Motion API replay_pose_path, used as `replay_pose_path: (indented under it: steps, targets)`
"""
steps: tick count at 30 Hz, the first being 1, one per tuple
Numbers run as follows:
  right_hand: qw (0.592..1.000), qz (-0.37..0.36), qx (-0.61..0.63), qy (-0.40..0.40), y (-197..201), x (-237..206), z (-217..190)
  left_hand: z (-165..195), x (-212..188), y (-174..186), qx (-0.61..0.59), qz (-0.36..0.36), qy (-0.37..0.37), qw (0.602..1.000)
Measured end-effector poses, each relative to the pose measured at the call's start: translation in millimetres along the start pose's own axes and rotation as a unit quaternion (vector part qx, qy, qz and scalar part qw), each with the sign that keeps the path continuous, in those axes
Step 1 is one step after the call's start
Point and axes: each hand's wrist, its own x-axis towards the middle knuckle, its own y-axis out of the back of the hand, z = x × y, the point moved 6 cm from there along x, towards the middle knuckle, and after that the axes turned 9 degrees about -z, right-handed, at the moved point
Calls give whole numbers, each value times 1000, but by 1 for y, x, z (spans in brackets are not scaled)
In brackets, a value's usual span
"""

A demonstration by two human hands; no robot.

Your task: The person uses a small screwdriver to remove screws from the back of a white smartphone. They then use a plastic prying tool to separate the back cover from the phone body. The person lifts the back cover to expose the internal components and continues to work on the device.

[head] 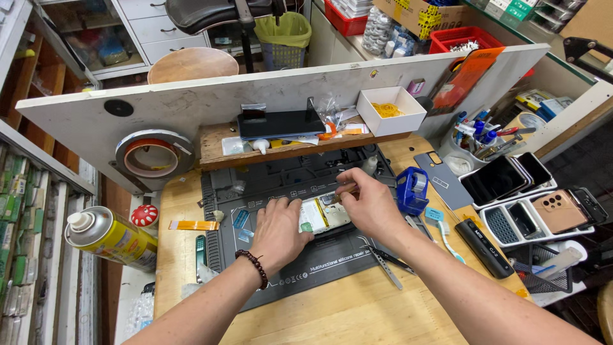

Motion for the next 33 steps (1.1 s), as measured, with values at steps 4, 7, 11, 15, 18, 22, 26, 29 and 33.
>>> replay_pose_path:
  steps: [4, 7, 11, 15, 18, 22, 26, 29, 33]
  targets:
    - [1000, -9, -16, -19, -5, 4, -3, -5, -1, 9, -12, -6, 12, 1000]
    - [1000, -9, -12, -9, -9, 7, -8, -8, -1, 13, -7, -16, 22, 1000]
    - [997, -39, -57, 45, -9, 12, -24, -7, 0, 14, 3, -18, 23, 1000]
    - [964, -96, -245, 43, -11, 20, -42, -10, 1, 16, 0, -16, 24, 1000]
    - [964, -107, -224, 91, -8, 27, -58, -10, 2, 18, 18, -21, 15, 1000]
    - [953, -129, -251, 109, -15, 27, -70, -15, 0, 22, 19, -18, 25, 999]
    - [941, -116, -310, 73, -17, 26, -67, -15, 0, 20, 20, -14, 25, 999]
    - [942, -108, -311, 70, -18, 29, -66, -18, 1, 20, 19, -16, 28, 999]
    - [952, -97, -281, 77, -22, 29, -64, -18, 1, 21, 19, -13, 29, 999]
